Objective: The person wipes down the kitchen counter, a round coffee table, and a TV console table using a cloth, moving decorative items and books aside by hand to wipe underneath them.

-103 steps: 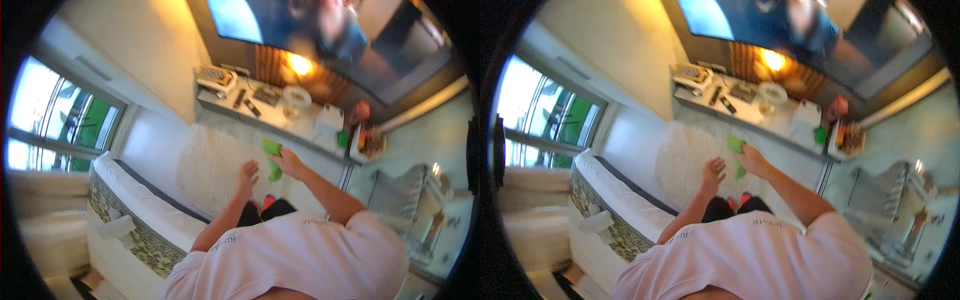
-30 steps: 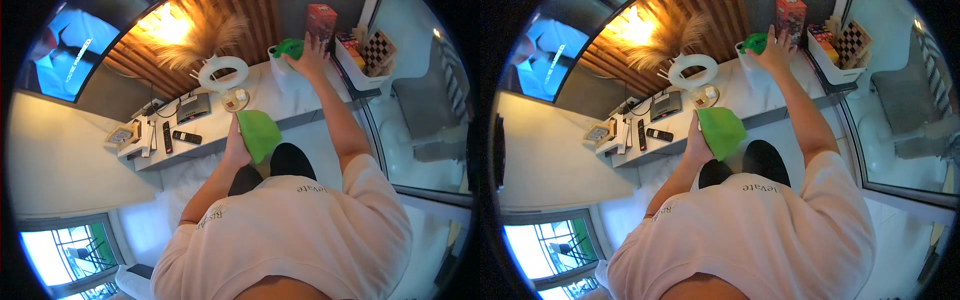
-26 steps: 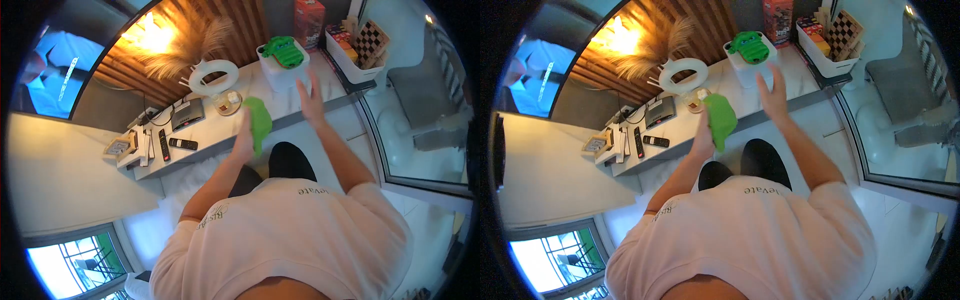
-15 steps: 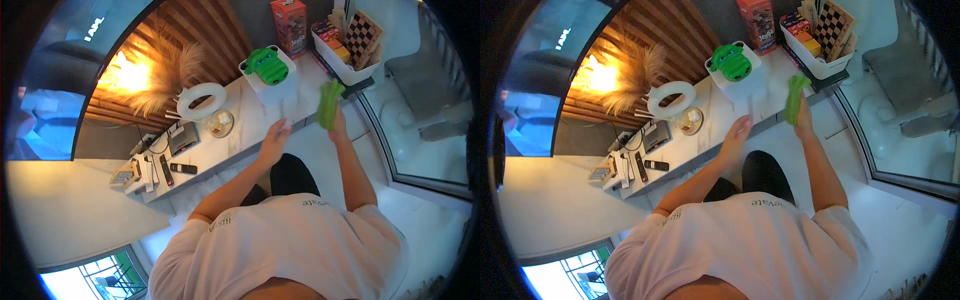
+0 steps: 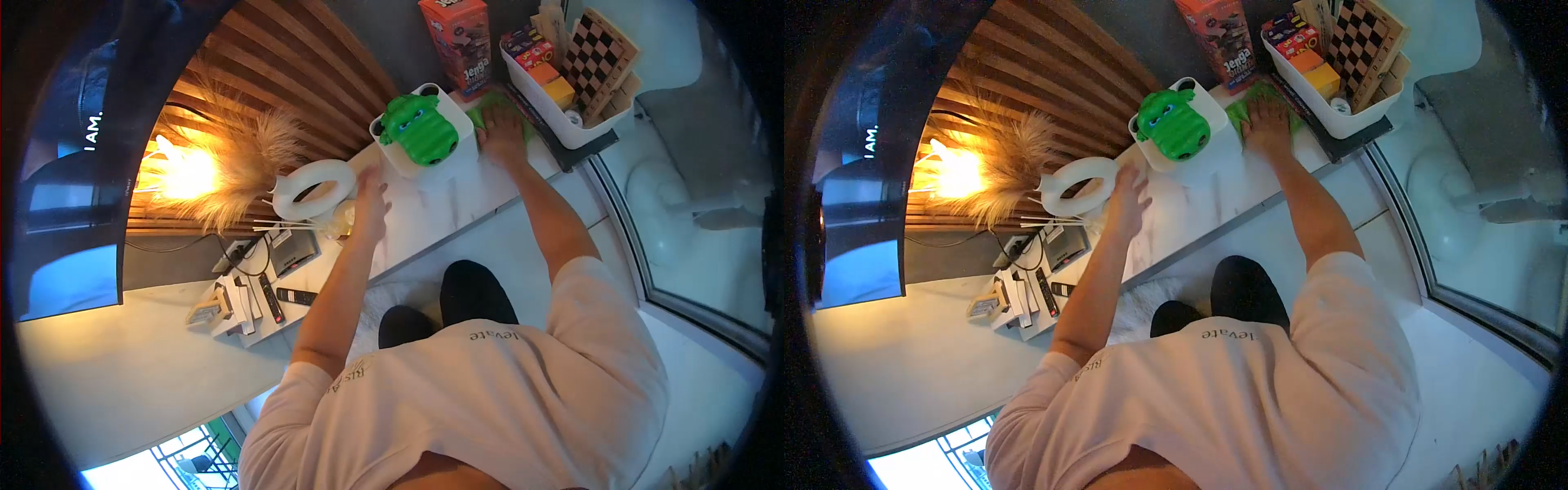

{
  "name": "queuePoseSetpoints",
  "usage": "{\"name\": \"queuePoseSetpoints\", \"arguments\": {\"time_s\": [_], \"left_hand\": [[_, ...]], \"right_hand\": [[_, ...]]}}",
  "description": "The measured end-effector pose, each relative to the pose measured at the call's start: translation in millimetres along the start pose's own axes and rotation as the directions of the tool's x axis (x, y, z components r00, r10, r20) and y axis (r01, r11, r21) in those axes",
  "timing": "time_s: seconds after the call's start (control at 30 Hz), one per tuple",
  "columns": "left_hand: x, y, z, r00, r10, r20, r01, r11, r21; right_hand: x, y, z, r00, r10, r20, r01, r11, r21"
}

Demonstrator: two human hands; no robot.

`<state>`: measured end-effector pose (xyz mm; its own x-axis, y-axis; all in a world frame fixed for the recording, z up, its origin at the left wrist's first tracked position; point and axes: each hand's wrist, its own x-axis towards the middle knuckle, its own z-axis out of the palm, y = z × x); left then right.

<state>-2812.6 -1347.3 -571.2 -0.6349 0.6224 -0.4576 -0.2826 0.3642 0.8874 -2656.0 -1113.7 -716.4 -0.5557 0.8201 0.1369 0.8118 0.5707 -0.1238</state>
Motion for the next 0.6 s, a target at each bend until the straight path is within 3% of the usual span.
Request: {"name": "queuePoseSetpoints", "arguments": {"time_s": [0.03,0.13,0.23,0.33,0.43,0.5,0.6], "left_hand": [[8.5,10.1,2.9,1.000,0.008,0.000,-0.008,1.000,-0.002],[38.2,17.9,10.4,0.916,0.402,-0.005,-0.402,0.915,-0.023],[21.3,47.6,23.5,0.728,0.660,0.186,-0.685,0.686,0.247],[12.7,61.6,36.5,0.706,0.636,0.311,-0.682,0.492,0.541],[7.9,60.1,51.3,0.668,0.628,0.400,-0.692,0.326,0.643],[4.8,60.5,53.5,0.685,0.617,0.387,-0.672,0.329,0.664],[4.5,66.3,53.3,0.723,0.578,0.378,-0.636,0.345,0.690]], "right_hand": [[-11.9,-1.7,0.6,1.000,0.011,-0.009,-0.011,1.000,0.019],[-62.3,4.5,-1.2,0.996,0.015,-0.089,-0.010,0.999,0.049],[-71.6,6.3,0.8,0.986,-0.019,-0.163,0.028,0.998,0.058],[-28.3,7.5,-0.8,0.992,-0.009,-0.126,0.019,0.997,0.081],[-6.6,5.0,-1.6,0.995,0.018,-0.095,-0.007,0.994,0.112],[-9.8,6.9,0.8,0.996,-0.011,-0.086,0.016,0.998,0.056],[-64.2,-12.0,1.2,0.978,0.171,-0.117,-0.161,0.983,0.085]]}}
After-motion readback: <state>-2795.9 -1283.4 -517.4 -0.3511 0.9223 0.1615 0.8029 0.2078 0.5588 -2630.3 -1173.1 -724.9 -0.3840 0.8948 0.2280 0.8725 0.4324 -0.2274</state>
